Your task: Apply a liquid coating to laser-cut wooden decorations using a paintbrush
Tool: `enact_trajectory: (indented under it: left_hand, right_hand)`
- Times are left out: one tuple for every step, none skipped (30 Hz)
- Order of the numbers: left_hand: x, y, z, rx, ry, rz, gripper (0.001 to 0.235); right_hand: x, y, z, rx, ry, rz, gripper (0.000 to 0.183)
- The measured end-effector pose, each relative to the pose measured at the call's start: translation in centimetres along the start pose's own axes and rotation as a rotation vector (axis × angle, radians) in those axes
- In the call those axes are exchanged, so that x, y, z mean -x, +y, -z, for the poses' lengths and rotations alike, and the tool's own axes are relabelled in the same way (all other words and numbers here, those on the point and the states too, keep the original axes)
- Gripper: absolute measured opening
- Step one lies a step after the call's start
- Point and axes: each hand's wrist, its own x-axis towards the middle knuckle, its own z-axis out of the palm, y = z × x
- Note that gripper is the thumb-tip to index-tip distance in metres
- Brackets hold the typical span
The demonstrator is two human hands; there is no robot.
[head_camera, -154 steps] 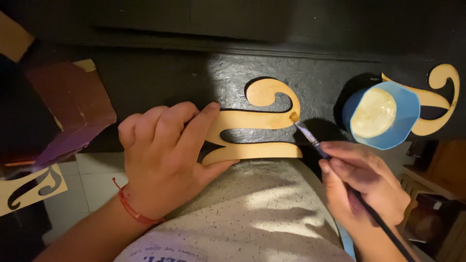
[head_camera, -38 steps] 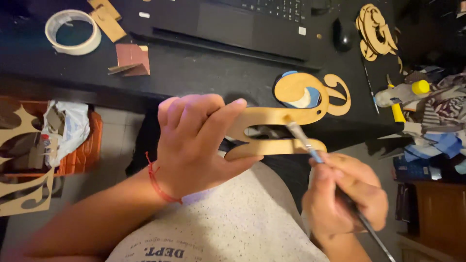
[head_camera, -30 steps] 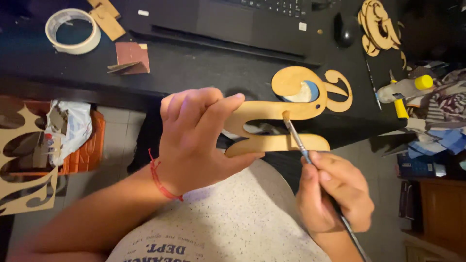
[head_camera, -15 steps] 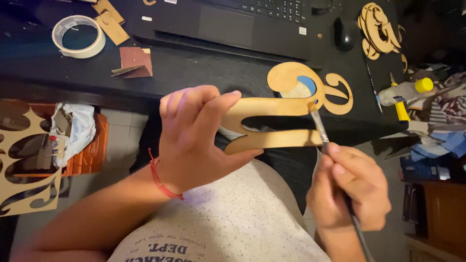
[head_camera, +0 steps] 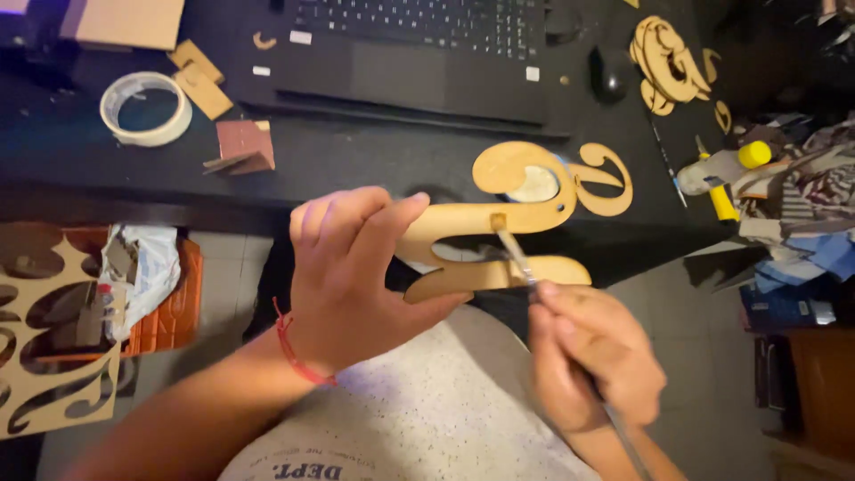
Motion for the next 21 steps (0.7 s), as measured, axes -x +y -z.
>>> enact_trajectory:
  left_hand:
    - [0.0, -0.1, 0.1, -0.004, 0.003, -0.003, 0.065]
    - [0.1, -0.3, 0.1, -0.007, -0.002, 0.001, 0.064]
    - [0.3, -0.4, 0.2, -0.012, -0.008, 0.012, 0.063]
    - [0.5, -0.4, 0.3, -0.016, -0.007, 0.017, 0.063]
    - [0.6, -0.3, 0.4, 0.003, -0.018, 0.031, 0.062]
    - [0.7, -0.3, 0.4, 0.022, -0.030, 0.046, 0.063]
    - [0.7, -0.2, 0.5, 0.026, -0.032, 0.045, 0.063]
    - [0.8, -0.2, 0.5, 0.020, -0.039, 0.035, 0.063]
    - [0.7, -0.2, 0.5, 0.013, -0.041, 0.023, 0.063]
    - [0.6, 0.0, 0.5, 0.016, -0.038, 0.021, 0.063]
    - [0.5, 0.1, 0.7, 0.013, -0.042, 0.021, 0.062]
    - [0.4, 0.1, 0.8, 0.010, -0.046, 0.022, 0.062]
    - [0.3, 0.1, 1.0, 0.004, -0.043, 0.028, 0.062]
    - [0.1, 0.2, 1.1, 0.003, -0.042, 0.022, 0.061]
    - [0.0, 0.2, 1.3, 0.000, -0.042, 0.019, 0.060]
    - [0.0, 0.2, 1.3, -0.008, -0.039, 0.026, 0.060]
    - [0.0, 0.2, 1.4, 0.013, -0.050, 0.022, 0.064]
    - [0.0, 0.3, 1.5, 0.034, -0.061, 0.019, 0.067]
    - [0.1, 0.3, 1.5, 0.038, -0.060, 0.018, 0.067]
    - [0.2, 0.4, 1.6, 0.047, -0.060, 0.004, 0.064]
    - [0.1, 0.4, 1.7, 0.051, -0.055, -0.011, 0.060]
  right_hand:
    - [0.3, 1.4, 1.7, -0.003, 0.003, 0.004, 0.023]
    - [0.6, 2.8, 3.4, 0.058, -0.006, -0.088, 0.019]
    - [0.9, 4.2, 5.1, 0.117, -0.023, -0.182, 0.015]
    - [-0.2, 3.8, 4.4, 0.113, -0.029, -0.180, 0.015]
    - [-1.4, 3.4, 3.7, 0.033, 0.092, -0.049, 0.018]
    - [-2.6, 3.0, 3.1, -0.050, 0.217, 0.077, 0.027]
    - [-3.2, 3.0, 3.3, -0.045, 0.217, 0.075, 0.027]
    - [-3.8, 3.0, 3.5, -0.074, 0.120, 0.122, 0.023]
    - [-4.5, 3.1, 3.7, -0.103, 0.024, 0.172, 0.021]
    - [-5.0, 3.0, 3.6, -0.100, 0.024, 0.176, 0.021]
    - [-5.6, 3.0, 3.4, -0.108, -0.050, 0.173, 0.021]
    - [-6.3, 3.0, 3.0, -0.116, -0.124, 0.171, 0.020]
    - [-6.4, 3.0, 2.9, -0.123, -0.129, 0.174, 0.020]
    - [-6.5, 2.9, 2.8, -0.112, -0.159, 0.190, 0.022]
    - [-6.7, 2.9, 2.7, -0.103, -0.190, 0.205, 0.024]
    - [-6.9, 3.0, 2.9, -0.112, -0.195, 0.208, 0.024]
    - [-6.9, 2.9, 3.4, -0.036, -0.172, 0.150, 0.023]
    - [-6.9, 2.9, 3.9, 0.040, -0.149, 0.091, 0.023]
    - [-6.6, 3.5, 4.0, 0.045, -0.149, 0.093, 0.023]
    - [-6.3, 4.0, 4.1, 0.010, -0.145, 0.186, 0.020]
    - [-6.3, 4.8, 4.1, -0.029, -0.139, 0.284, 0.018]
